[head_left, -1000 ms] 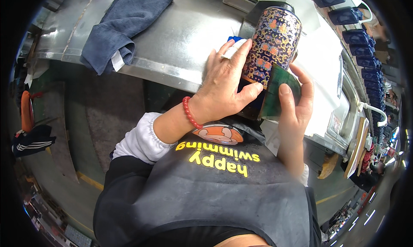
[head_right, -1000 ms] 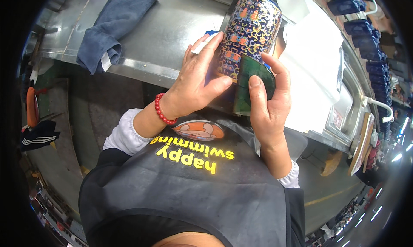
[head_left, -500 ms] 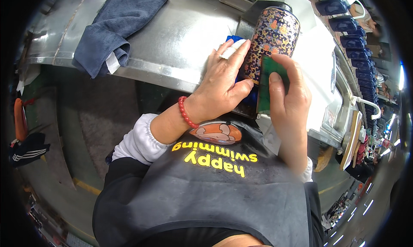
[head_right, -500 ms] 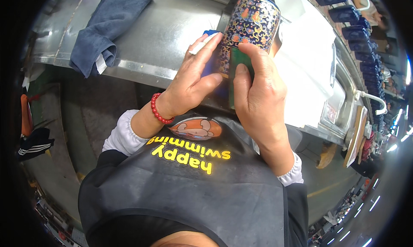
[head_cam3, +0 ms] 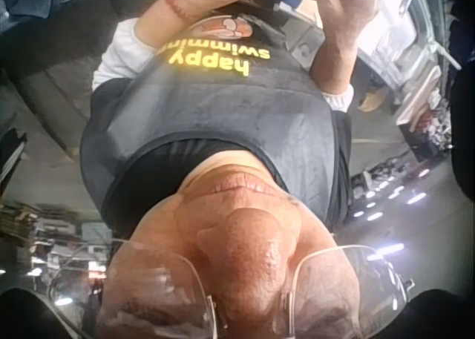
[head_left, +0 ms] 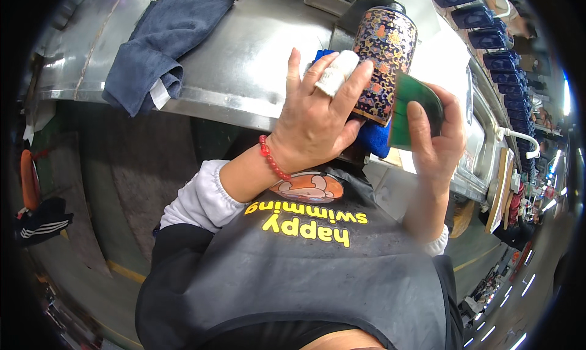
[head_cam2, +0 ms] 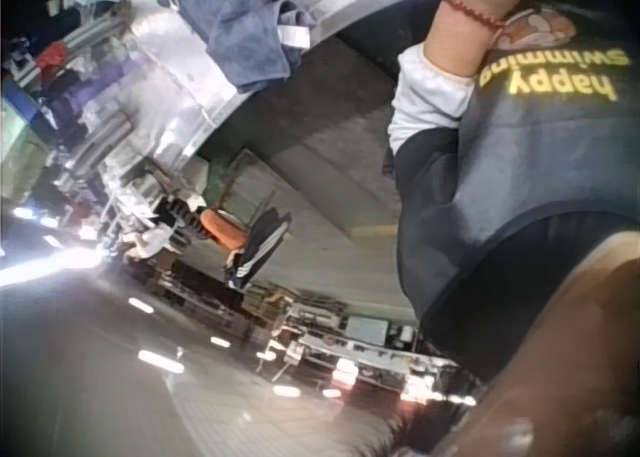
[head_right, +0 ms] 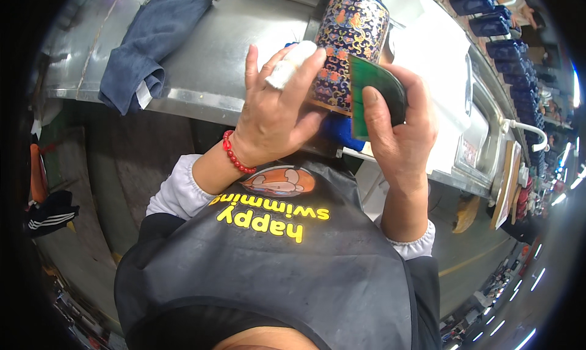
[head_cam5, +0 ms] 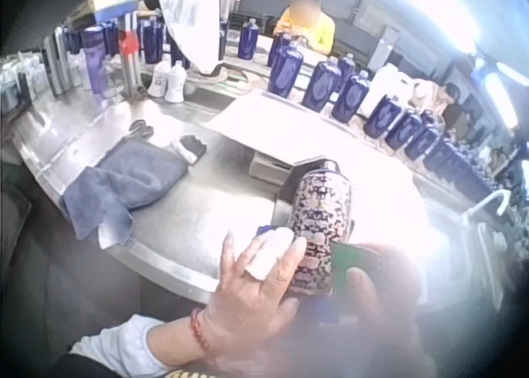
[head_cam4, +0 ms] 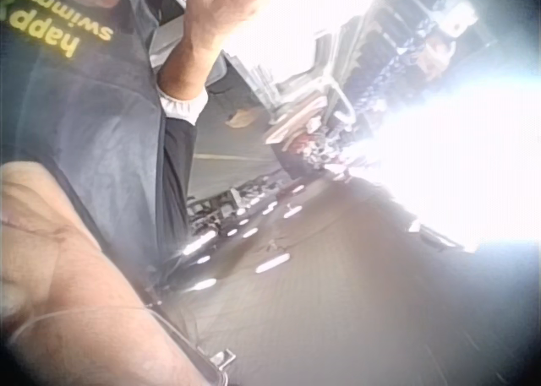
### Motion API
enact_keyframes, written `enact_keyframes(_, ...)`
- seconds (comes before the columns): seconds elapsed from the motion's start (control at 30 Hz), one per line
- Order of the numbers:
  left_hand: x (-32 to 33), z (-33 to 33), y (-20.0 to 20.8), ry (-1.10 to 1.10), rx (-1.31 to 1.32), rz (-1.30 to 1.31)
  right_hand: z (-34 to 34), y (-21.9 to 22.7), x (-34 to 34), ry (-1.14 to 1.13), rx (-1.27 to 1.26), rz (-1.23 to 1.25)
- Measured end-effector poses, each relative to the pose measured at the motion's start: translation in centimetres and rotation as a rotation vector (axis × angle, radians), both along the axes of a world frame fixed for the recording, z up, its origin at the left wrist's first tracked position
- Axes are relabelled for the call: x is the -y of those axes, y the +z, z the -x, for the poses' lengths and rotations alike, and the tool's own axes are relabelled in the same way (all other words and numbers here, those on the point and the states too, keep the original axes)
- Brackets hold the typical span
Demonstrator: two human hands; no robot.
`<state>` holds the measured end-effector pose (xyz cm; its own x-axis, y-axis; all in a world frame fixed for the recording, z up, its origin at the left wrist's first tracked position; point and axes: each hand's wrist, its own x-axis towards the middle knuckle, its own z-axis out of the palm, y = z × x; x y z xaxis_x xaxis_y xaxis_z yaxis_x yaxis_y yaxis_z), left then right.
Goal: The person scrubs a blue bottle with a green sponge, then applies a decorative label to its surface. They smooth the label and wipe the bottle before placing it on a tray with other finished bottles.
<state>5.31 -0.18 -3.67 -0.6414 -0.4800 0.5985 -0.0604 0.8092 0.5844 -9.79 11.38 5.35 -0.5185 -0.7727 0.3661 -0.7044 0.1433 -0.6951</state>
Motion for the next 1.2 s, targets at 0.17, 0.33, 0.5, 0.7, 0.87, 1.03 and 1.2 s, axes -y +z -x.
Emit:
enact_keyframes(0.17,-0.9,-0.7,-1.4,0.121,-0.105,0.251,1.3,-1.8,-2.5,-0.001,-0.109,0.057)
enact_keyframes(0.33,-0.9,-1.8,-1.9,0.105,-0.073,0.273,1.9,-3.1,-2.8,0.074,-0.096,0.105)
enact_keyframes(0.5,-0.4,-1.3,-0.4,0.034,-0.091,0.121,2.3,-3.8,-2.3,0.259,-0.523,0.253)
enact_keyframes(0.7,0.1,1.4,0.5,0.057,0.1,0.155,2.5,-3.9,-3.3,0.527,-0.275,0.284)
enact_keyframes(0.87,0.4,1.2,-0.4,0.043,0.092,0.102,3.5,-4.3,-3.6,0.563,-0.334,0.235)
enact_keyframes(1.03,0.8,0.9,-1.4,0.02,0.13,0.054,3.7,-4.5,-3.8,0.416,-0.377,0.289)
enact_keyframes(1.2,0.7,1.0,-0.7,0.037,0.104,0.059,4.0,-4.6,-3.2,0.496,-0.2,0.335)
